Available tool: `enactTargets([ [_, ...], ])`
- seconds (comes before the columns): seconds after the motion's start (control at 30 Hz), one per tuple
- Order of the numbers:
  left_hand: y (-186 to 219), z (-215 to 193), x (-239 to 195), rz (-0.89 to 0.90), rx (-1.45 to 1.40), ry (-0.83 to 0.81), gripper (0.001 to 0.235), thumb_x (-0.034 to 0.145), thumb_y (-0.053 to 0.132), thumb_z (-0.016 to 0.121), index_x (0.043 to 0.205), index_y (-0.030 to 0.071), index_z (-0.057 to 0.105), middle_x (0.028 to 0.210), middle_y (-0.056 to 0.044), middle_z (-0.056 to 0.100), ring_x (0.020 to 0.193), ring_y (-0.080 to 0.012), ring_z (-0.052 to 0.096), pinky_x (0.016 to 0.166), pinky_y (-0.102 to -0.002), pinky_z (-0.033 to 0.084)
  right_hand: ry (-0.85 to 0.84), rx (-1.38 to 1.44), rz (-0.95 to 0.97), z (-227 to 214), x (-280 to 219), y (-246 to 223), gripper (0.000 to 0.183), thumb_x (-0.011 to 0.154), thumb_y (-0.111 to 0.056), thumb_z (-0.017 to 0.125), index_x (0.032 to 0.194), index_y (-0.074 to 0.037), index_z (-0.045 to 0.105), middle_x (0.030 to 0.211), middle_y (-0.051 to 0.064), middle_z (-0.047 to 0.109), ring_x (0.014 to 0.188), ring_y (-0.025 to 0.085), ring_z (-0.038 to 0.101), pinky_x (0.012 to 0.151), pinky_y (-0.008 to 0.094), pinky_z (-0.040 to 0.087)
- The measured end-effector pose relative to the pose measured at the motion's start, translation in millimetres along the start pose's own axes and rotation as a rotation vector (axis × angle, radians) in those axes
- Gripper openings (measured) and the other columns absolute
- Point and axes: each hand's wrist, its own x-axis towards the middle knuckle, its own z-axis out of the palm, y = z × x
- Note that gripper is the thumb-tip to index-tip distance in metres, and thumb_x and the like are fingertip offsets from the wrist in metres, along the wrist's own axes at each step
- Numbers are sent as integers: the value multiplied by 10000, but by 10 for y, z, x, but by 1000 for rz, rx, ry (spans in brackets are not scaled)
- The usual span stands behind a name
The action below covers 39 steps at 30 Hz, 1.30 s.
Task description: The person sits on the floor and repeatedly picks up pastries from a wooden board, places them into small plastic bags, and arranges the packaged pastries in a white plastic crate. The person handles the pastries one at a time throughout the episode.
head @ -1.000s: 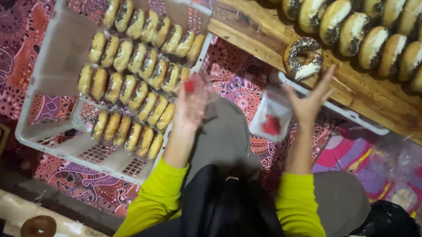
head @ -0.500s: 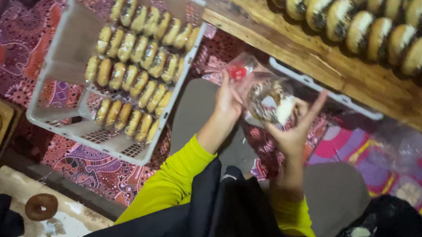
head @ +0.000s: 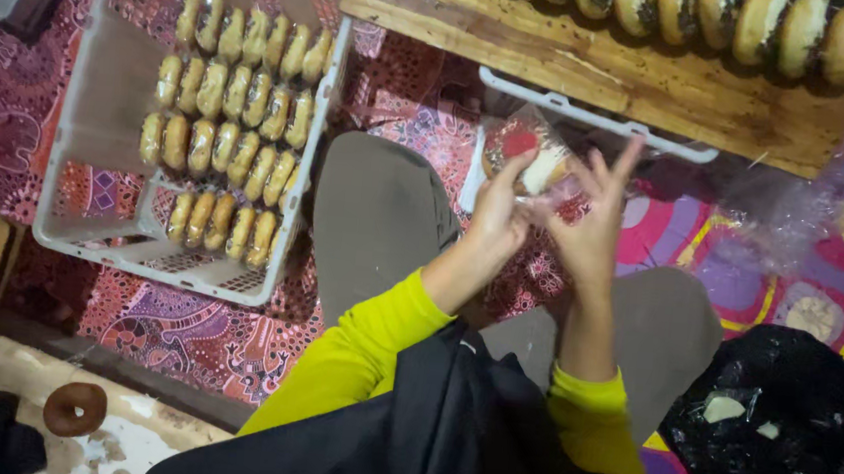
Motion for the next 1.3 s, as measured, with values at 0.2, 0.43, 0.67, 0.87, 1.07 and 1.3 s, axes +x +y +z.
enactTargets([
  [0.2,192,-5,-145,-187,367,-45,420,955,417,633,1248,122,579,1063,-125,704,955,-237,703,833,-429,607,82,-651,-487,-399,28,-166,456,855,-245,794,1276,-135,658,1258,166,668,1113,373,650,939,444,526],
  [0.43,226,-52,-521,280,702,-391,384,1065,304,605,1239,-25,699,1194,-177,740,1118,-232,702,1024,-362,555,-71,-394,-219,-549,24,-264,257,1009,-99,653,1252,-91,738,1071,130,729,883,260,719,781,364,561],
  [0.67,344,141,-1224,218,1775,-639,295,1073,256,494,1261,111,670,947,-185,744,889,-314,724,822,-415,561,-420,-926,-985,-859,-294,-524,205,859,-192,757,1003,-56,706,870,73,634,848,247,667,753,397,537],
  [0.87,812,497,-1489,551,2210,-1031,262,1023,375,523,1224,400,689,1520,-148,484,1361,-487,428,1030,-600,387,-604,-1074,-381,-1237,55,122,627,683,-251,826,1265,-95,654,1253,158,596,1168,396,576,985,510,451],
  [1.07,862,208,-1161,-114,864,-1072,567,989,505,510,1478,236,613,1695,-113,227,1545,-360,230,1255,-541,256,-732,409,98,-347,-616,-2,561,795,-79,796,1341,-90,668,1349,167,647,1250,354,626,1090,485,489],
  [1.3,759,-606,-1218,658,919,-73,307,1111,243,562,1088,-5,742,1105,-113,741,1061,-217,688,980,-357,545,133,1095,761,821,-698,191,302,939,-155,653,1190,13,668,1157,162,694,1051,260,689,942,399,558],
])
